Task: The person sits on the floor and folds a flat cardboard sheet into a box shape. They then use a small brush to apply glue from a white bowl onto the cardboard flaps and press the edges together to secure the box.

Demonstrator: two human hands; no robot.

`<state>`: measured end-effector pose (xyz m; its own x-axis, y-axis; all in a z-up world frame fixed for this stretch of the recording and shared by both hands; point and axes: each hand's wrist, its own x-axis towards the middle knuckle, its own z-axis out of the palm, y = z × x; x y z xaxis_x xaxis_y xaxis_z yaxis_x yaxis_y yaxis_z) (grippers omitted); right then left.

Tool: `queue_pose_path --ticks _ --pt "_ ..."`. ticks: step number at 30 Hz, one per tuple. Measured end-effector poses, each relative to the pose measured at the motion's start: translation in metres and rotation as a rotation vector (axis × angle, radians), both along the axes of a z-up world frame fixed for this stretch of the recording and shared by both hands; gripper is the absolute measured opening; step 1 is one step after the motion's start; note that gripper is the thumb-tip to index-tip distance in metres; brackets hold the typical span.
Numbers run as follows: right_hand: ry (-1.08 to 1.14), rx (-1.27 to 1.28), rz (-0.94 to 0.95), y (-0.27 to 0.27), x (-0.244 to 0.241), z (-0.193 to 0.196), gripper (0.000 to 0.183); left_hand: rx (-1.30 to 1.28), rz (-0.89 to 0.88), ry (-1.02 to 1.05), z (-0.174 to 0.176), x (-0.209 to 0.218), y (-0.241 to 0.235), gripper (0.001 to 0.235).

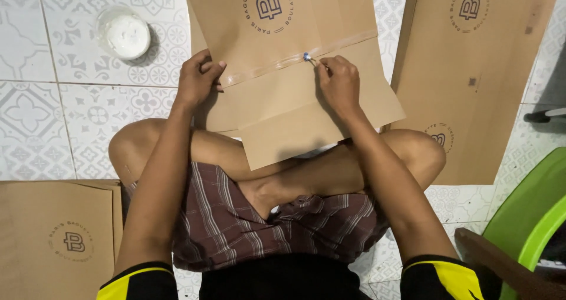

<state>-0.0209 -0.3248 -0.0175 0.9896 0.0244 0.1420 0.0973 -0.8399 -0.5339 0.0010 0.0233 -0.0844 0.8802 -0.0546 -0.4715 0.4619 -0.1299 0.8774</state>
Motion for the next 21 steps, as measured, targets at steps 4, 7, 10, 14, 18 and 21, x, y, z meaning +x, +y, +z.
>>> queue_pose_path --ticks 4,7,10,14,18,21 --pt "-0.040 -0.002 -0.016 -0.022 0.004 -0.015 0.005 -0.024 0.019 0.005 0.007 -0.001 -0.003 0.039" --pt "-0.094 -0.037 -0.088 -0.027 0.008 -0.013 0.003 -0.021 0.033 0.008 0.005 -0.001 -0.001 0.039" --pt "-0.113 -0.078 0.006 -0.005 0.002 -0.009 0.002 0.006 0.012 -0.026 0.003 -0.001 -0.003 0.036" --pt "-0.039 -0.043 0.018 -0.005 0.001 -0.011 0.006 -0.021 0.020 -0.006 0.013 -0.003 -0.005 0.039" --pt "-0.058 -0.049 -0.162 -0.040 0.009 -0.015 0.004 -0.032 0.024 -0.002 0.008 -0.002 -0.005 0.039" --pt "0.026 -0.032 -0.063 -0.005 0.003 -0.007 0.007 -0.028 0.020 -0.010 0.001 0.000 -0.005 0.038"
